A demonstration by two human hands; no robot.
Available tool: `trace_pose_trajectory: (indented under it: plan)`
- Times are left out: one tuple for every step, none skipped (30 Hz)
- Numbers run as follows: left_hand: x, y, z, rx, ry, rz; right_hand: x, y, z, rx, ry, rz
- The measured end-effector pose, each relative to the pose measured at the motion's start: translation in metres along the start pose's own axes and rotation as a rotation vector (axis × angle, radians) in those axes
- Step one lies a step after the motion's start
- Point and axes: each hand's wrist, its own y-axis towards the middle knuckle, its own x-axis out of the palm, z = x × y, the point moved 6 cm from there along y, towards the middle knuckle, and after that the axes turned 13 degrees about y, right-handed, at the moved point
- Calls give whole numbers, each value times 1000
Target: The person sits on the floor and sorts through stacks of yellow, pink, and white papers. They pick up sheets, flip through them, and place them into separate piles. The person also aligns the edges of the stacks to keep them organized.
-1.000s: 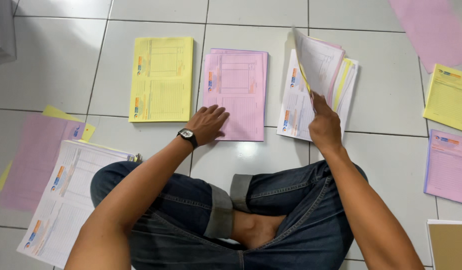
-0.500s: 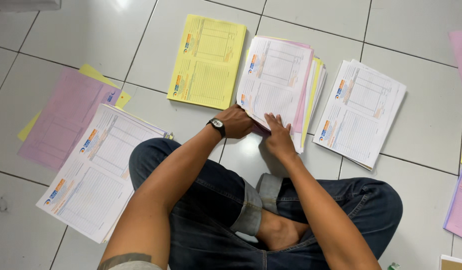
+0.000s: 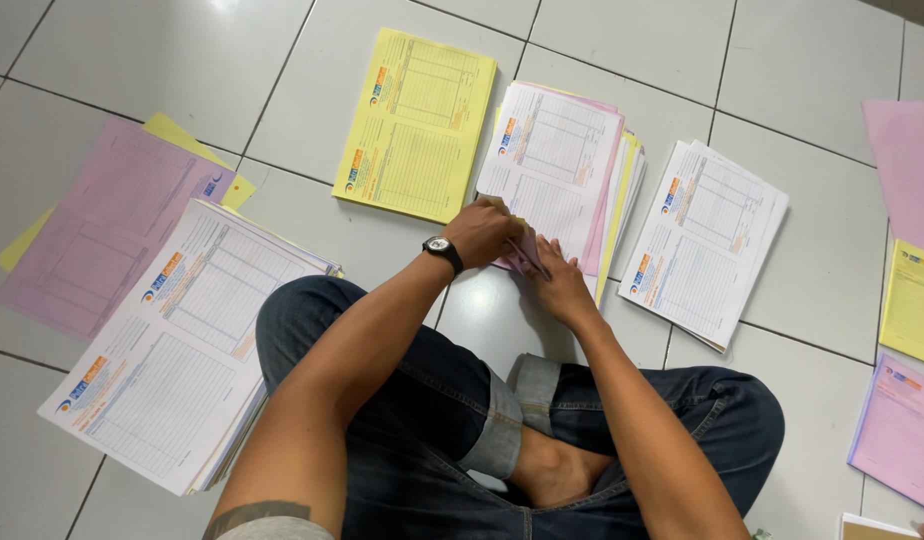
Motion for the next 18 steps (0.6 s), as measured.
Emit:
trace_pose_trajectory:
  plan:
    - [3, 2, -4, 2, 0, 3, 0, -1, -3, 0, -2, 3]
    - [9, 4, -9, -25, -66, -37, -1, -3, -6, -7, 21, 32]
    - [15, 6, -15, -52, -132, -78, -3, -4, -8, -14, 44, 61]
    - [2, 2, -11, -51, -133, -80, -1, -3, -4, -12, 45, 61]
    - [-10, -3, -9, -71, -226, -80, -1, -2, 1, -13, 62, 78]
    - [-23, -8, -8, -93, -319, -80, 0, 0, 5, -15, 79, 93]
    - [-12, -6, -10, -93, -320, -82, 0, -7, -9, -13, 80, 92]
    - [-2, -3, -13, -99, -256, -72, -1, -15, -25, -31, 70, 90]
    - [8, 0, -16, -105, -193, -61, -2, -23, -41, -49, 61, 87]
    - [5, 2, -14, -106, -195, -61, 2, -17, -27, -48, 60, 86]
    - [-1, 4, -10, -76, -172, -22, 4, -13, -14, -41, 14, 98]
    - [-8, 6, -8, -48, -146, 18, 7, -6, -2, -38, -30, 111]
    - [-15, 7, -5, -49, -144, 18, 9, -6, -2, -40, -30, 110]
    - [-25, 7, 0, -22, -142, 65, 12, -7, -2, -51, -47, 130]
    - [-35, 6, 4, 6, -139, 113, 14, -8, -3, -62, -65, 151]
    - [-39, 4, 4, 2, -138, 112, 18, -6, 3, -64, -64, 147]
    - [-43, 2, 3, -2, -167, 131, 20, -5, 8, -93, -79, 179]
    - [-49, -1, 1, -9, -194, 152, 23, -2, 11, -126, -96, 209]
